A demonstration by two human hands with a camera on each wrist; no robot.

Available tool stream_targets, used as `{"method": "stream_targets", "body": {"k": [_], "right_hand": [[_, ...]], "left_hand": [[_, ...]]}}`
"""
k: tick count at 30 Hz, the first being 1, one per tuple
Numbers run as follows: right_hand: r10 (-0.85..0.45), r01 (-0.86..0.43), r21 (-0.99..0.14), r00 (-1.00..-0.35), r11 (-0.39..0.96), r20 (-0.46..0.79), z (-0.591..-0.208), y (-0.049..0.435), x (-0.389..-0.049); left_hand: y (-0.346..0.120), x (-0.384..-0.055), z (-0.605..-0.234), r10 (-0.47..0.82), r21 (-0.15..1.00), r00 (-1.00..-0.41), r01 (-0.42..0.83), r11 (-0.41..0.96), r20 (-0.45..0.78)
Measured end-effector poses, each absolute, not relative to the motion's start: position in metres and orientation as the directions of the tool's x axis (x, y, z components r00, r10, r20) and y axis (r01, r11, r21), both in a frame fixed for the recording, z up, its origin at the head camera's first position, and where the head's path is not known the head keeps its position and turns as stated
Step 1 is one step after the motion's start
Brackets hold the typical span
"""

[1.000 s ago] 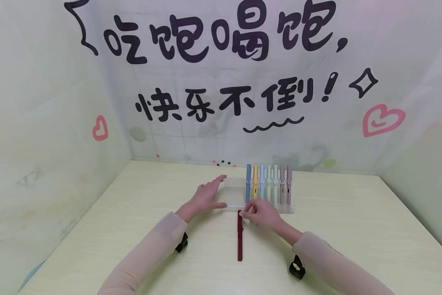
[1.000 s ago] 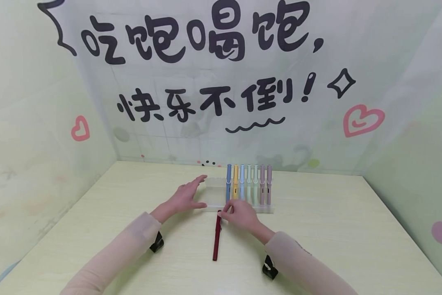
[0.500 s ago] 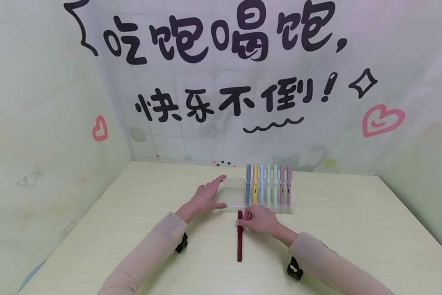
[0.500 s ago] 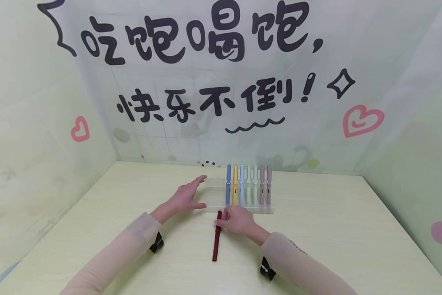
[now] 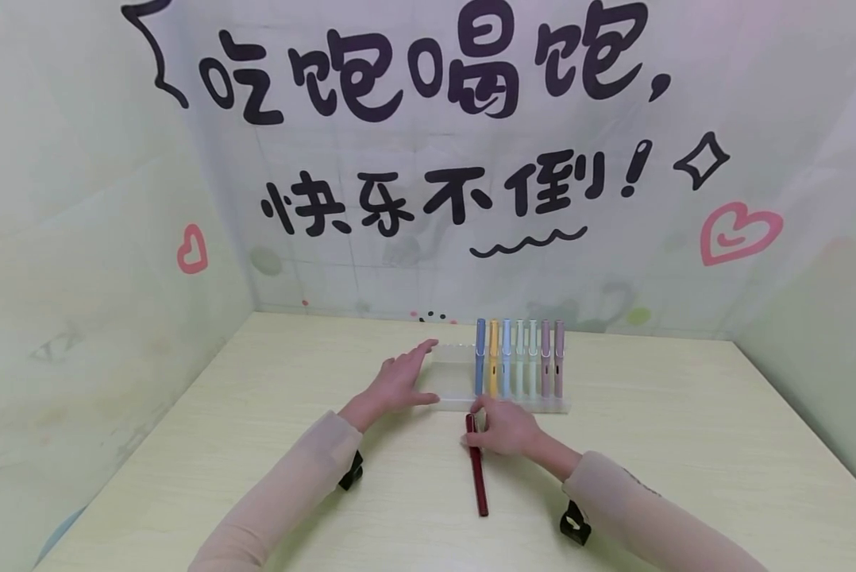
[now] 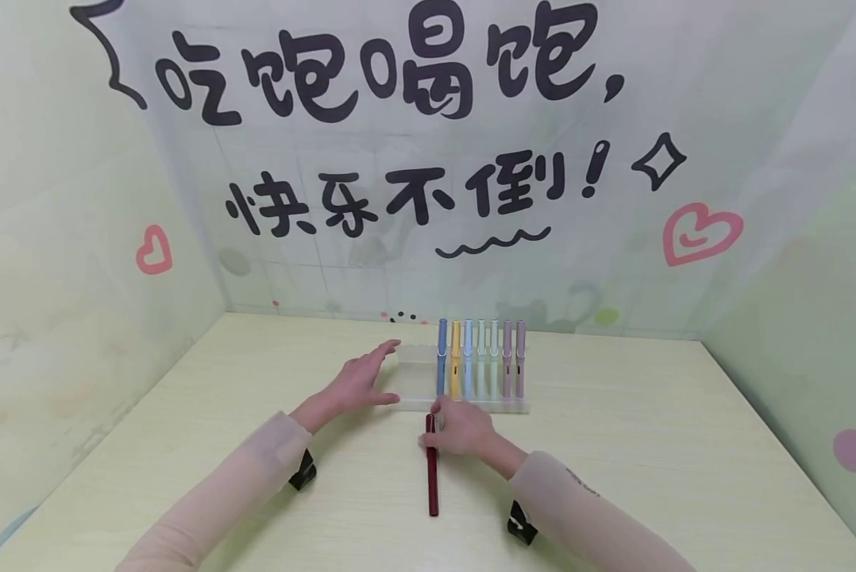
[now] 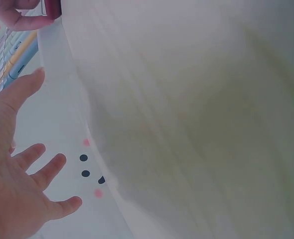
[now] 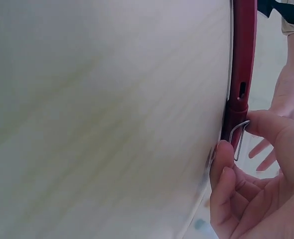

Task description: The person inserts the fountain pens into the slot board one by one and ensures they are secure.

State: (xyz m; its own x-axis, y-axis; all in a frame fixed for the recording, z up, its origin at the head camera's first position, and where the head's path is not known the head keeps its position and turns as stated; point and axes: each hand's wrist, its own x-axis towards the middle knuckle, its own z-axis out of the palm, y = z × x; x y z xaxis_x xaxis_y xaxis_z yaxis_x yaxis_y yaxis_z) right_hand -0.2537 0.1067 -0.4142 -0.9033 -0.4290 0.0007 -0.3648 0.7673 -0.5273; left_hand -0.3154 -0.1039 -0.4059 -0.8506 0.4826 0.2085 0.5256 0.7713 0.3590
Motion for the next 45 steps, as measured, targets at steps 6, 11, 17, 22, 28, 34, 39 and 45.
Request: {"method": "stream_targets", "body": {"k": [6, 11, 17, 22, 28, 34, 39, 45], "right_hand": [[-0.482, -0.420, -0.520, -0.876, 0.744, 0.018, -0.416, 0.108, -0.253], [-0.503, -0.445, -0.530, -0.863, 0.722, 0.038, -0.417, 0.109, -0.253], [-0.491, -0.427, -0.566, -0.870, 0.705, 0.045, -0.414, 0.111, -0.253], [-0.450, -0.388, -0.595, -0.892, 0.704, 0.050, -0.409, 0.112, -0.254], [-0.456, -0.417, -0.611, -0.884, 0.672, 0.102, -0.409, 0.115, -0.257], [-0.469, -0.412, -0.652, -0.878, 0.637, 0.096, -0.409, 0.121, -0.260], [-0.460, -0.324, -0.726, -0.888, 0.606, 0.012, -0.406, 0.128, -0.262], [-0.459, -0.288, -0.764, -0.888, 0.577, -0.013, -0.402, 0.133, -0.263]], "left_hand": [[-0.104, -0.315, -0.406, 0.478, 0.365, -0.855, 0.518, 0.774, 0.199], [-0.104, -0.315, -0.406, 0.475, 0.366, -0.858, 0.513, 0.777, 0.196], [-0.103, -0.315, -0.406, 0.475, 0.358, -0.857, 0.515, 0.779, 0.200], [-0.103, -0.315, -0.406, 0.474, 0.358, -0.857, 0.515, 0.779, 0.201], [-0.103, -0.314, -0.407, 0.477, 0.357, -0.855, 0.519, 0.777, 0.204], [-0.103, -0.314, -0.407, 0.478, 0.357, -0.855, 0.519, 0.777, 0.203], [-0.104, -0.314, -0.406, 0.480, 0.357, -0.854, 0.519, 0.776, 0.199], [-0.103, -0.313, -0.405, 0.480, 0.352, -0.854, 0.520, 0.778, 0.201]]}}
